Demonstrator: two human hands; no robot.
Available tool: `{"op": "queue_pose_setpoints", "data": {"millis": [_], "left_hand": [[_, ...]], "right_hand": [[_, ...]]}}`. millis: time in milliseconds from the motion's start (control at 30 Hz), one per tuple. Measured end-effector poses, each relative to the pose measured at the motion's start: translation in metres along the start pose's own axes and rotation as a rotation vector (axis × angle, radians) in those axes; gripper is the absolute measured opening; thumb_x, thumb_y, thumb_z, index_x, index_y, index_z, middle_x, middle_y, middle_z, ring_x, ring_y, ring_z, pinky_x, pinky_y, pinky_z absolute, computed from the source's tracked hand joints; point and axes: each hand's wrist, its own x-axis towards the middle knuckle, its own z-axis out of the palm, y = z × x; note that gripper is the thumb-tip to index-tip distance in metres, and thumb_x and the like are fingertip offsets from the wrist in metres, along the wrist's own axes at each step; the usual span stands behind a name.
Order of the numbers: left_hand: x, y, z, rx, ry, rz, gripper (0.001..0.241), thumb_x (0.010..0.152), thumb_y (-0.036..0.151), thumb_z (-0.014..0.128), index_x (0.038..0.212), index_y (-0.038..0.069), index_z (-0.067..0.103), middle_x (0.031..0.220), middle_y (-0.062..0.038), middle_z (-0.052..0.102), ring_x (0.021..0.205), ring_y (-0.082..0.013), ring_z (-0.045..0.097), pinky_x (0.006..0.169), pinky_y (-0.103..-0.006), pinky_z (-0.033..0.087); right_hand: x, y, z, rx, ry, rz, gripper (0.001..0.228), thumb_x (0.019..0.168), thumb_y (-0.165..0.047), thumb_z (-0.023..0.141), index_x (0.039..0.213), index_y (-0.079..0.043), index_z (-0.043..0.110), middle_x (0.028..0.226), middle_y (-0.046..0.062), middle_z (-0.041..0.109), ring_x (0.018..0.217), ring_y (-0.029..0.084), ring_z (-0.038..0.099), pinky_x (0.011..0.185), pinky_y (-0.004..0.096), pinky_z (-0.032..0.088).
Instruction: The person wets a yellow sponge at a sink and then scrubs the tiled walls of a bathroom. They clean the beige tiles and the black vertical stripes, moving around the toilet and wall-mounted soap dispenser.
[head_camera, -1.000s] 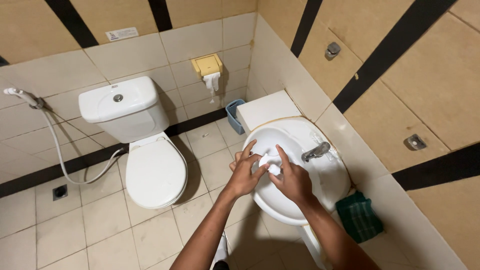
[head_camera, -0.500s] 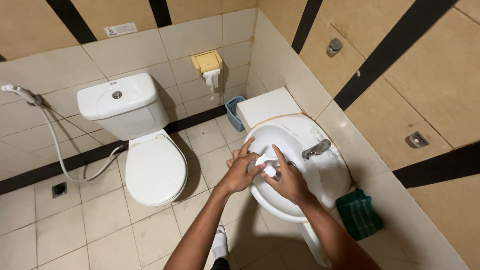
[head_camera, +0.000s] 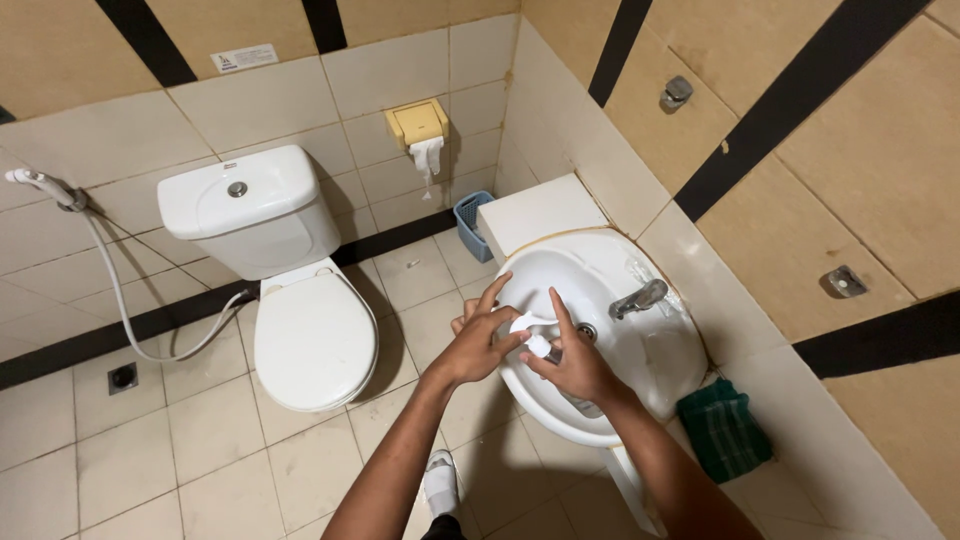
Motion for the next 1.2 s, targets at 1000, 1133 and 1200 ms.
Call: {"op": "queue_pose_setpoints", "data": {"millis": [1000,1133,1200], "left_hand": [[-0.003,-0.029,0.014,0.023,0.191,-0.008,0.03,0.092,0.039,0.069,0.102,0.011,0.074,0.159,-0.001,0.045,0.132,-0.0239,0.038,0.105,-0.0462,0.017],[0.002,-0.022,0.01,0.043,0.208,-0.055,0.029,0.089,0.036,0.07,0.098,0.008,0.074,0.158,-0.001,0.048,0.131,-0.0238,0.039,0.105,-0.0467,0.017],[0.006,-0.023,0.01,0.055,0.236,-0.092,0.03,0.092,0.036,0.069,0.102,0.008,0.074,0.156,-0.003,0.047,0.13,-0.0249,0.038,0.105,-0.0478,0.016]], "right_hand": [[0.007,-0.017,0.017,0.112,-0.041,0.062,0.125,0.078,-0.019,0.086,0.16,-0.007,-0.008,0.103,0.016,0.071,0.096,0.023,0.07,0.088,0.036,0.054],[0.012,-0.016,0.025,0.03,0.043,0.04,0.115,0.082,-0.02,0.083,0.163,-0.01,0.002,0.105,0.024,0.069,0.096,0.031,0.068,0.086,0.039,0.054],[0.014,-0.023,0.024,-0.034,0.06,0.101,0.088,0.087,-0.022,0.077,0.16,-0.018,0.028,0.118,0.024,0.067,0.106,0.033,0.07,0.077,0.039,0.061]]}}
